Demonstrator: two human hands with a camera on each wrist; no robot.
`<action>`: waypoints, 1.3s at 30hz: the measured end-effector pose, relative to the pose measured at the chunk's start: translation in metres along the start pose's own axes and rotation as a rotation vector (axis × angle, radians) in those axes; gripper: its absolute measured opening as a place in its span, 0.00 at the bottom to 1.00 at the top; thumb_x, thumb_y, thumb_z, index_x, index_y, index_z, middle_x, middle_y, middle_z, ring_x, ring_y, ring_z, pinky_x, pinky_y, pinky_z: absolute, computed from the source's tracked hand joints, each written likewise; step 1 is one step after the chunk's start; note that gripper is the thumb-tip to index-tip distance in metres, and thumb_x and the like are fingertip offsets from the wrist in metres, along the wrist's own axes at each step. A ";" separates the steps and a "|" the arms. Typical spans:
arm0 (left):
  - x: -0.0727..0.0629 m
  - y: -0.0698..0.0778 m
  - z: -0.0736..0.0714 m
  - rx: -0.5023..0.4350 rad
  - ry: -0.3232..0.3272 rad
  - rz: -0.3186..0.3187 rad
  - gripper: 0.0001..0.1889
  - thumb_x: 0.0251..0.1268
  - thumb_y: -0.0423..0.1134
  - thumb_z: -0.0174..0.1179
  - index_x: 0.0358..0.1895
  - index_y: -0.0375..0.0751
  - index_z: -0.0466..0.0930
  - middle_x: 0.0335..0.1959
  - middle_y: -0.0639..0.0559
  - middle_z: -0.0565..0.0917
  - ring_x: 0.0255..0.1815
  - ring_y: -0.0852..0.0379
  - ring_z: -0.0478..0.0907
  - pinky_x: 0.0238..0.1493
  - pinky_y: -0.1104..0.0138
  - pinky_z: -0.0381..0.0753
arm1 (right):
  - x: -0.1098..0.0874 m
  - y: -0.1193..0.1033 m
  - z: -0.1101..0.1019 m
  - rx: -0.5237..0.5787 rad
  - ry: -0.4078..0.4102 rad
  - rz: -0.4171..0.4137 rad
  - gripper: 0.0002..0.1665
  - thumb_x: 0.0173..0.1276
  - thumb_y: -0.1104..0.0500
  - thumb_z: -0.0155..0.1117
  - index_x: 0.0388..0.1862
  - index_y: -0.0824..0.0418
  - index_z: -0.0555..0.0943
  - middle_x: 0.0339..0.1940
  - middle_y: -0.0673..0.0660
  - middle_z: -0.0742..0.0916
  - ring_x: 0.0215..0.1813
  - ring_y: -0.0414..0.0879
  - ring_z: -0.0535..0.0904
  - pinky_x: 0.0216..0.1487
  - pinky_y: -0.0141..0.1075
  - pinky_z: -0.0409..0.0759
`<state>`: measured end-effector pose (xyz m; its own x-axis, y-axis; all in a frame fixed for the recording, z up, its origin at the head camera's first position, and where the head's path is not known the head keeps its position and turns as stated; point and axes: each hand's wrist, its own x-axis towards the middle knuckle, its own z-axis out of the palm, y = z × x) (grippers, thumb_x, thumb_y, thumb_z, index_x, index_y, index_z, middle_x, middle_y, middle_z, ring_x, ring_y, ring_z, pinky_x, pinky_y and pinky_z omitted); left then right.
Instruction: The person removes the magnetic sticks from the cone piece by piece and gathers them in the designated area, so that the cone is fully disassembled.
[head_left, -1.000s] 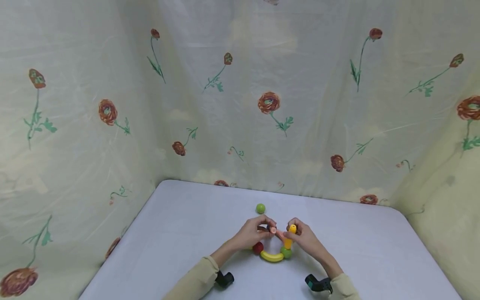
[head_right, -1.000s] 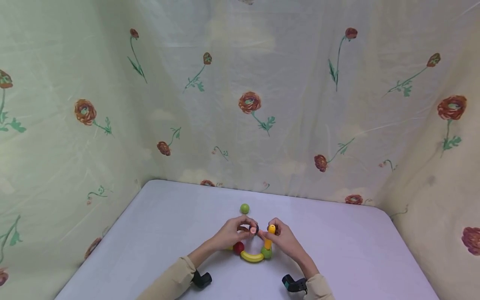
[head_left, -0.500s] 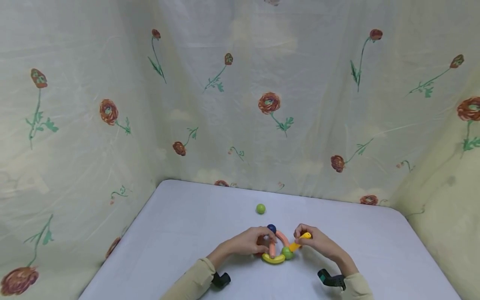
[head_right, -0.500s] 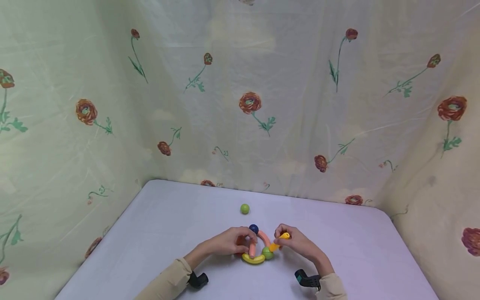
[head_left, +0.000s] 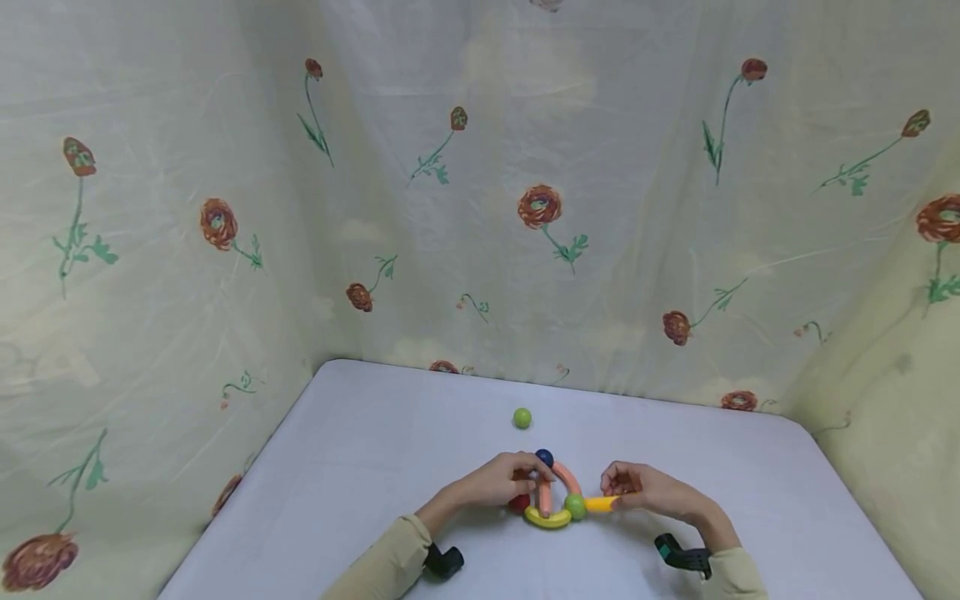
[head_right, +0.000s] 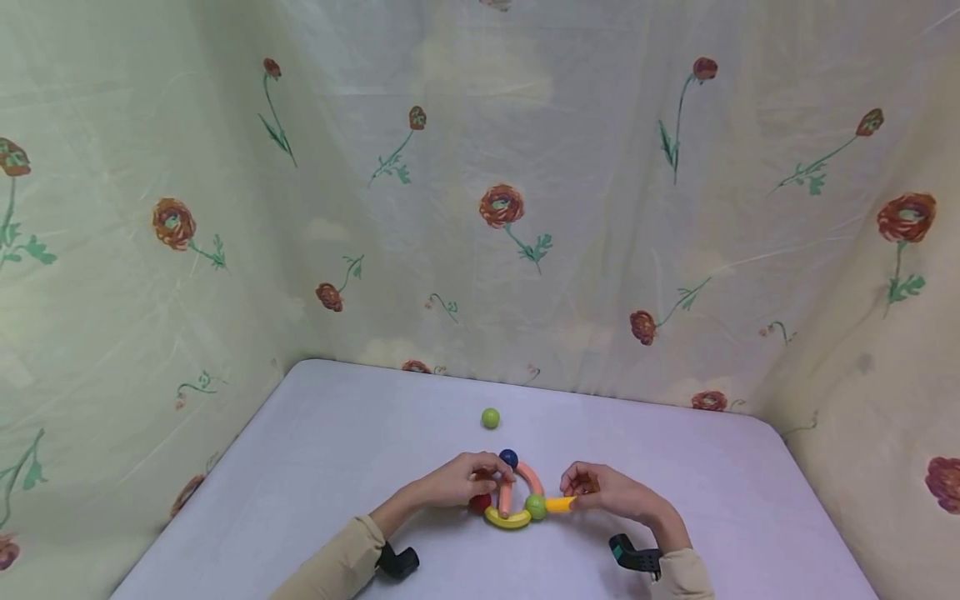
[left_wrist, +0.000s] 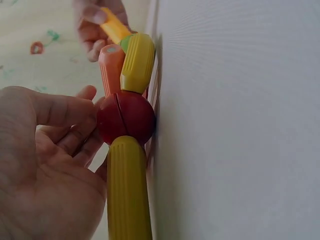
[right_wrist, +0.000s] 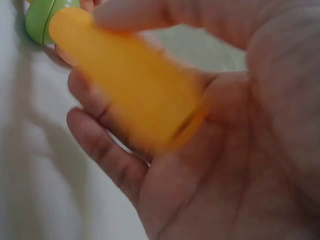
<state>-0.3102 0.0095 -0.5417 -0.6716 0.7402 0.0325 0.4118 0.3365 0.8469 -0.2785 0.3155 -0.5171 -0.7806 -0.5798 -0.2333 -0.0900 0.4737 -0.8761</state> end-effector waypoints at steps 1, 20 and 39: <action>0.000 -0.001 0.000 -0.015 -0.001 0.000 0.15 0.68 0.32 0.53 0.53 0.50 0.81 0.50 0.62 0.83 0.49 0.66 0.74 0.55 0.68 0.73 | 0.000 0.002 0.000 0.001 -0.014 0.004 0.19 0.64 0.63 0.64 0.49 0.73 0.72 0.42 0.57 0.80 0.43 0.47 0.74 0.43 0.31 0.77; 0.001 -0.006 -0.001 -0.115 -0.027 0.003 0.18 0.64 0.29 0.54 0.56 0.45 0.80 0.54 0.56 0.83 0.58 0.62 0.75 0.64 0.61 0.70 | 0.029 -0.011 0.038 0.014 0.135 0.020 0.29 0.61 0.56 0.70 0.55 0.67 0.69 0.45 0.61 0.76 0.45 0.49 0.70 0.41 0.34 0.73; -0.020 -0.007 -0.020 -0.209 -0.017 0.049 0.18 0.68 0.31 0.53 0.60 0.41 0.76 0.60 0.46 0.79 0.63 0.50 0.75 0.63 0.64 0.72 | 0.045 -0.010 0.061 0.041 0.196 0.038 0.36 0.54 0.59 0.75 0.54 0.64 0.63 0.43 0.58 0.70 0.42 0.48 0.65 0.36 0.33 0.66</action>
<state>-0.3124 -0.0193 -0.5372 -0.6427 0.7630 0.0684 0.3058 0.1736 0.9361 -0.2755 0.2445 -0.5449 -0.8890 -0.4195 -0.1836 -0.0356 0.4630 -0.8856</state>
